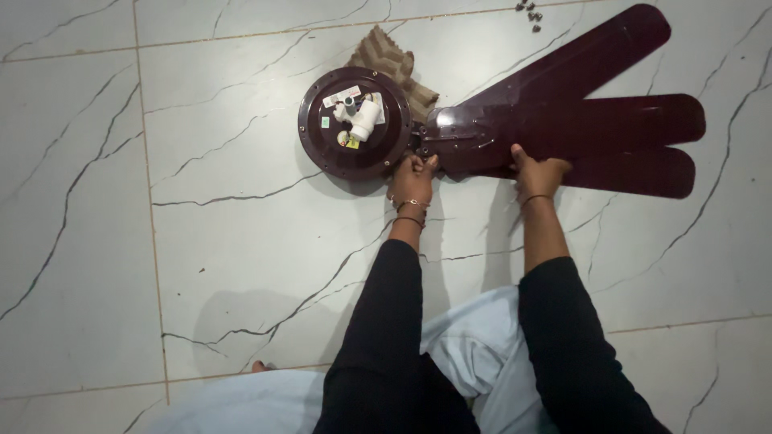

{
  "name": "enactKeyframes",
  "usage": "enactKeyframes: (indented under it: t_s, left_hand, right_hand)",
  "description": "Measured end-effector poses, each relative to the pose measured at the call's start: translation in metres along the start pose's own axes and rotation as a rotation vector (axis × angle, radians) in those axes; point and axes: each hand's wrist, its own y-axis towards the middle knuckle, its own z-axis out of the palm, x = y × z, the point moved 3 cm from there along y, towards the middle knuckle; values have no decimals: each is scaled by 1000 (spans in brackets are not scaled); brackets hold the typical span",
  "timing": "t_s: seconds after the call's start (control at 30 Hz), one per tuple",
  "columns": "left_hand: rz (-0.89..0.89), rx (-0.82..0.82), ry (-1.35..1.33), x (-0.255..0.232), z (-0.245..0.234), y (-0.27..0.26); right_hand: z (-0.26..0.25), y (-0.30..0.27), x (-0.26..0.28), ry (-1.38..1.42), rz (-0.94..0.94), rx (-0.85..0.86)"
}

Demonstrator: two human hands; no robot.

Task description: The person attaches three maroon fan blades to a ceiling fan motor housing using a screwdriver. They sequentially align each blade, insert screws, and tighten them to secure the blades to the central hub.

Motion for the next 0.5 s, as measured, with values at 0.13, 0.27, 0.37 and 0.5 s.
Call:
enactKeyframes:
  t_s: [0.13,0.27,0.37,0.5]
  left_hand:
    - [33,42,-60,6,6,1]
    - [39,35,-72,9,10,4]
    - [64,16,-83,9,8,3]
    - [25,20,-65,0,3,1]
  right_hand:
    - [6,12,-29,466,285,158]
    - [4,25,-25,694,308,246]
    - [4,20,-20,756,263,266]
    - [5,10,2,818,145,314]
